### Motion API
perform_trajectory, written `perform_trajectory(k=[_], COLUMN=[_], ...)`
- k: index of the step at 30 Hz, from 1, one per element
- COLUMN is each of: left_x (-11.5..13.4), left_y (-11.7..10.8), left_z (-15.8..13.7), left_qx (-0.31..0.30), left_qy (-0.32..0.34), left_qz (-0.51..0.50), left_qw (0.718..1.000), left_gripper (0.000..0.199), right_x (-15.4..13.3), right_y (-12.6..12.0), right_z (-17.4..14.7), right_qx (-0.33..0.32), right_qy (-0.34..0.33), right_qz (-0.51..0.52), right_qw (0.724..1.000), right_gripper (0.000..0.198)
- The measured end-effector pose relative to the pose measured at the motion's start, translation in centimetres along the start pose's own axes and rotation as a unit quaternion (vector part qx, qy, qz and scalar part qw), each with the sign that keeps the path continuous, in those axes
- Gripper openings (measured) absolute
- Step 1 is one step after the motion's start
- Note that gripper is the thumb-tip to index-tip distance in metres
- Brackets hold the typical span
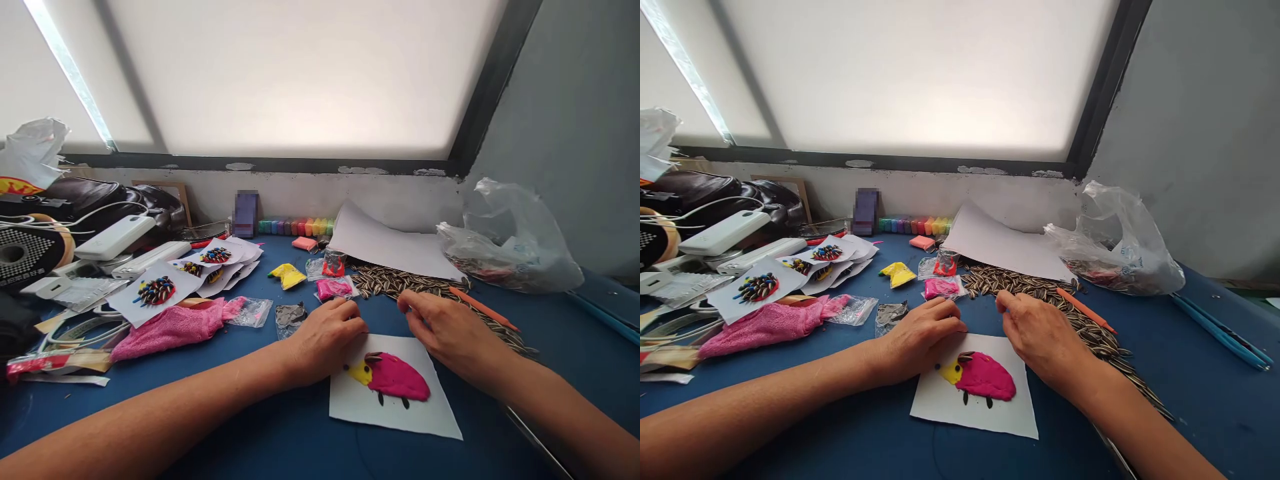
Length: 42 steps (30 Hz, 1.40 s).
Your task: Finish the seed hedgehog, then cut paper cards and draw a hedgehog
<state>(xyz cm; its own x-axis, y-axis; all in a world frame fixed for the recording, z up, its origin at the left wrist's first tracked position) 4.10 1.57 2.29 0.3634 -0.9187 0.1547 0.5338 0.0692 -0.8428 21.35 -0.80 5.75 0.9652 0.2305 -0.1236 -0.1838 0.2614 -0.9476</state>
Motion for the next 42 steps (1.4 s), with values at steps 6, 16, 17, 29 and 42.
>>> perform_trajectory(k=[6, 16, 17, 29, 42], left_x=[-0.1, -0.2, -0.2, -0.4, -0.2], left_y=[0.1, 0.4, 0.4, 0.5, 0.4], left_z=[0.0, 0.0, 0.0, -0.2, -0.1], left_qx=[-0.023, -0.034, -0.033, -0.026, -0.032], left_qy=[-0.011, -0.016, -0.016, -0.012, -0.010], left_qz=[0.000, 0.014, 0.013, 0.014, 0.022], left_qw=[1.000, 0.999, 0.999, 0.999, 0.999], left_gripper=[0.020, 0.019, 0.019, 0.019, 0.017], right_x=[-1.3, -1.3, -1.3, -1.7, -2.4], right_y=[-1.5, -0.7, -0.6, 0.9, 0.3], right_z=[-1.6, -3.2, -3.3, -3.9, -3.9], right_qx=[-0.069, -0.123, -0.121, -0.123, -0.091], right_qy=[0.103, 0.182, 0.181, 0.214, 0.184], right_qz=[0.253, 0.515, 0.522, 0.606, 0.486], right_qw=[0.960, 0.829, 0.825, 0.756, 0.850], right_gripper=[0.027, 0.030, 0.031, 0.029, 0.028])
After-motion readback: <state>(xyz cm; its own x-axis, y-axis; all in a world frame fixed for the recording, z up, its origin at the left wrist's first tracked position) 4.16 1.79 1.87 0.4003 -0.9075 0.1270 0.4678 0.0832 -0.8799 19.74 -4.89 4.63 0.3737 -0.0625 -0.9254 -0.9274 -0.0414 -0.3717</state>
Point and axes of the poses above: each hand's wrist, its own z-axis towards the middle knuckle, its own y-axis out of the palm, x = y × z, the point moved 5 cm from there along z, towards the middle knuckle, and after that the axes turned 7 degrees about x, right-handed, at the moved point
